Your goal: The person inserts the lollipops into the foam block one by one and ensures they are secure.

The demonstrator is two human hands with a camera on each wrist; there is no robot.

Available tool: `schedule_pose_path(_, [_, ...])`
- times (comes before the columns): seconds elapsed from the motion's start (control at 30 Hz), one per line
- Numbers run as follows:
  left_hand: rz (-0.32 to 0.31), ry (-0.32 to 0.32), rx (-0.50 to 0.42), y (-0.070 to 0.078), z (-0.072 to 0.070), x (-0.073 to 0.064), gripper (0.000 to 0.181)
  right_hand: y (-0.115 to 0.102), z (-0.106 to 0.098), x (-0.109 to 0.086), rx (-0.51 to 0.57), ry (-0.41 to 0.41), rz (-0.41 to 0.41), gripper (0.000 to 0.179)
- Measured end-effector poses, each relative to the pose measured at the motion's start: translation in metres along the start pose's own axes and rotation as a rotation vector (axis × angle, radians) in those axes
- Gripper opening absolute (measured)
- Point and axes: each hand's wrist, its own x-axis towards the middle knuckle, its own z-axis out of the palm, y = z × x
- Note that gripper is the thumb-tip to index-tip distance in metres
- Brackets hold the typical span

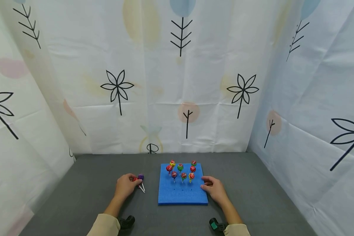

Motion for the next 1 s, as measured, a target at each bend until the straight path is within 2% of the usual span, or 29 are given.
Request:
schedule_pose_path(0.27, [0.015, 0.031, -0.026, 0.0, 0.001, -0.002, 0.024, 0.0, -0.001, 0.0, -0.004, 0.005, -0.007, 0.031])
schedule_pose_path(0.53, [-0.026, -0.021, -0.016, 0.0, -0.003, -0.001, 0.025, -0.001, -0.001, 0.0, -0.004, 0.008, -0.007, 0.03])
schedule_pose_path(0.83, [0.005, 0.0, -0.01, 0.005, -0.003, -0.004, 0.028, -0.003, -0.001, -0.001, -0.011, 0.004, -0.013, 0.03])
schedule_pose_path(1.0, [0.003, 0.023, -0.02, 0.009, -0.002, -0.005, 0.03, -0.002, 0.0, -0.001, -0.009, 0.014, -0.023, 0.03])
